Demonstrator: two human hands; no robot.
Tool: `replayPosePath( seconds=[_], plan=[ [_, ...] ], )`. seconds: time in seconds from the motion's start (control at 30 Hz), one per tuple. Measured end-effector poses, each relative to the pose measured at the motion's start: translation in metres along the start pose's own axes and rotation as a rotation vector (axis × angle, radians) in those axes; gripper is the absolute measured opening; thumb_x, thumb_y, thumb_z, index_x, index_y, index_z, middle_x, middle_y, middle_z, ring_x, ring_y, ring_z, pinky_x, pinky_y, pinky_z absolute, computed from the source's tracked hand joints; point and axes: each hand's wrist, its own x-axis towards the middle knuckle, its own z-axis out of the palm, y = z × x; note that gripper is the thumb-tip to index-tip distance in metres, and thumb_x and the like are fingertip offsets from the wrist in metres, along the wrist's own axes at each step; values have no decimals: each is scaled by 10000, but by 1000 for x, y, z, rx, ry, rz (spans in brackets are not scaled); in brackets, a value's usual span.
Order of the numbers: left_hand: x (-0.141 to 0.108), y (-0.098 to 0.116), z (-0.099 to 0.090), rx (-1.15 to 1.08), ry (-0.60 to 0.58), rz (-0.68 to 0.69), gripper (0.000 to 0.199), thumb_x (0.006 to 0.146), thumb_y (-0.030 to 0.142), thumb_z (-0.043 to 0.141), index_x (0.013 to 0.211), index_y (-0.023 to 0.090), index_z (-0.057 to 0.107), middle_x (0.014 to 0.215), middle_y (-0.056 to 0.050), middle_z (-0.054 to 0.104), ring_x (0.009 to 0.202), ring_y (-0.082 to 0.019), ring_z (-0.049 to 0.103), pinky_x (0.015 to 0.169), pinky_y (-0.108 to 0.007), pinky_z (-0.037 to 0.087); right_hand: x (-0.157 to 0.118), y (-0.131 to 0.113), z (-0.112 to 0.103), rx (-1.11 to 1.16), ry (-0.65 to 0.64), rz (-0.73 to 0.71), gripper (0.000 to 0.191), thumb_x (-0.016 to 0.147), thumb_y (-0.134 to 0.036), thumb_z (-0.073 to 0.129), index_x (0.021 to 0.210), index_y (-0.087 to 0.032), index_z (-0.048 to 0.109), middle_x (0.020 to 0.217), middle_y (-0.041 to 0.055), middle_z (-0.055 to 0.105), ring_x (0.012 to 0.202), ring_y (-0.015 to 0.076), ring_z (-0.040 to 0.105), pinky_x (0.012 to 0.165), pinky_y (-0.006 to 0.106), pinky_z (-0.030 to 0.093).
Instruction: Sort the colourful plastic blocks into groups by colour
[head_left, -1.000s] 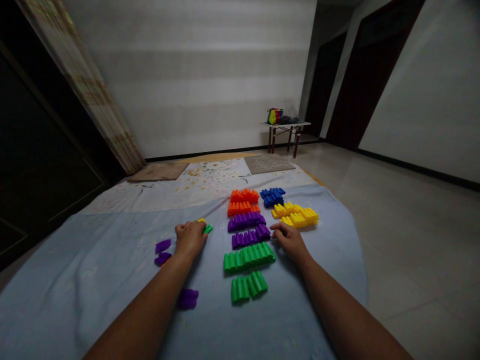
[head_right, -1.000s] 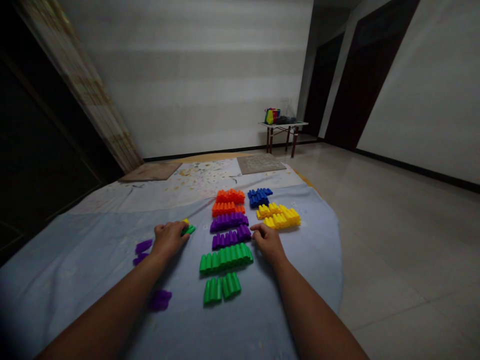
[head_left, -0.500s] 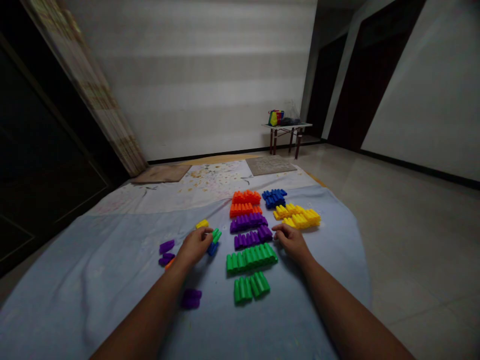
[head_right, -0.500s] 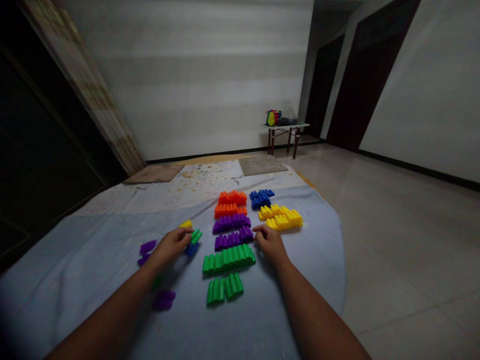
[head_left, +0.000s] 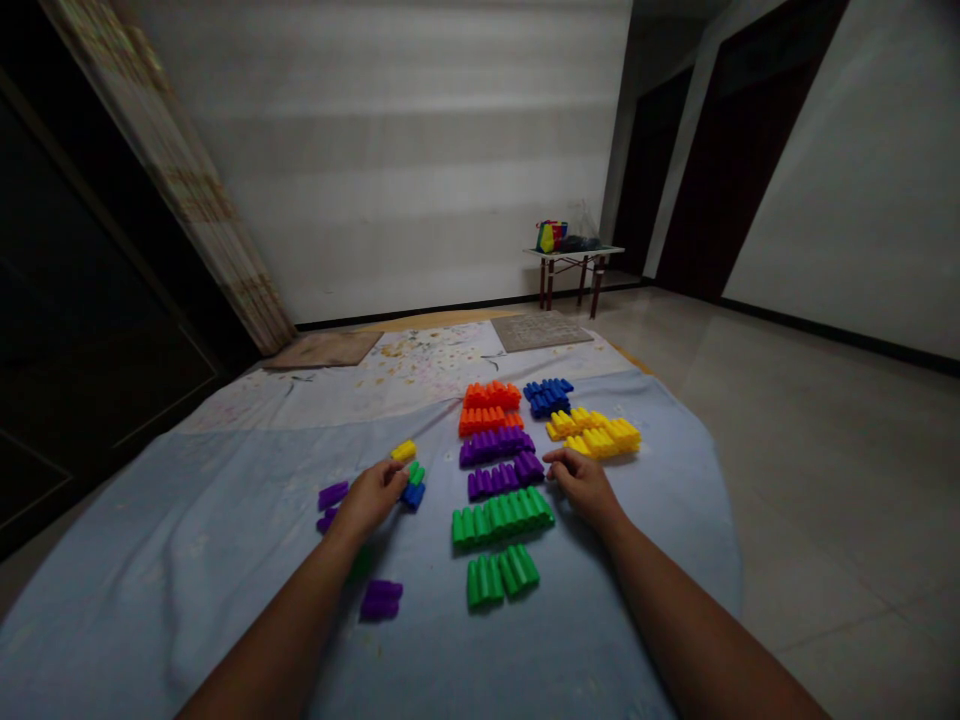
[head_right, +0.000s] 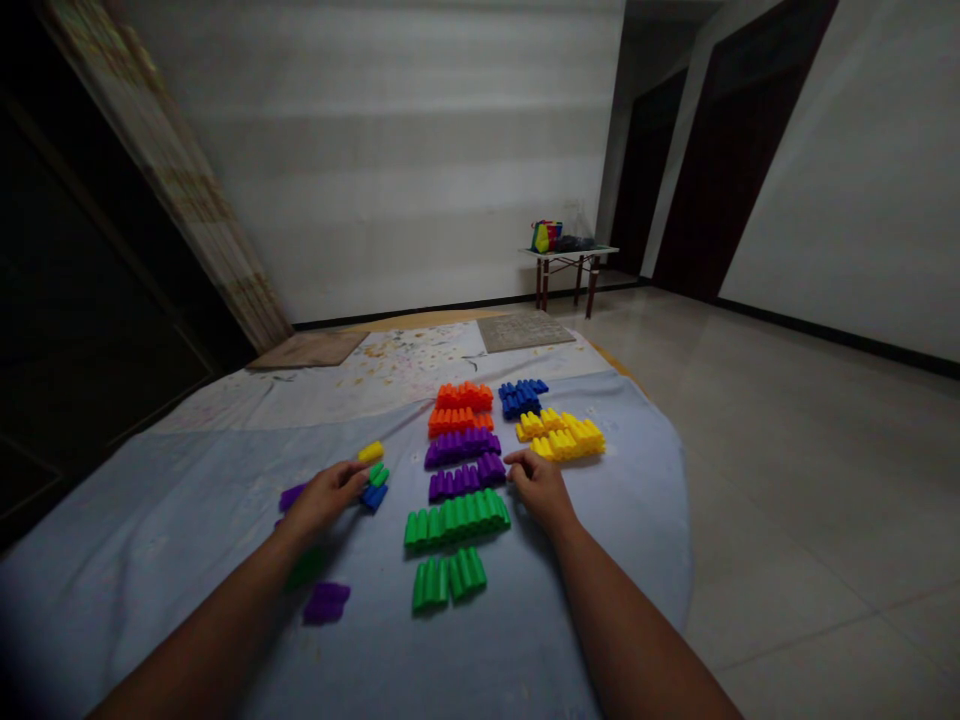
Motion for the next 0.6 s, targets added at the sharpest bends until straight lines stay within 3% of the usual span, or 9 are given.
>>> replayPosePath(
  seconds=[0.3,0.47,0.6],
  plan=[
    [-17,5,3,373,21,-21,454,652,399,614,1051,183,598,883,-77,672,845,-243,606,693,-320,427,0,0,-2,-11,-5,10,260,732,-298,483,871,-153,648,652,10,634,578,136,562,528,238,411],
    [-19,0,4,350,29,36,480,654,305,602,1116,178,564,991,-75,648,889,-215,590,767,-312,426,0,1,-2,-7,-10,-6,264,738,-309,476,868,-151,643,653,6,625,574,132,556,525,236,408],
    [-21,-4,0,382,42,84,366,661,301,582,1004,179,617,977,-95,639,881,-234,576,772,-336,421,0,1,-1,-8,-6,-4,267,736,-314,480,869,-153,646,645,3,625,565,130,554,525,235,411]
  ],
)
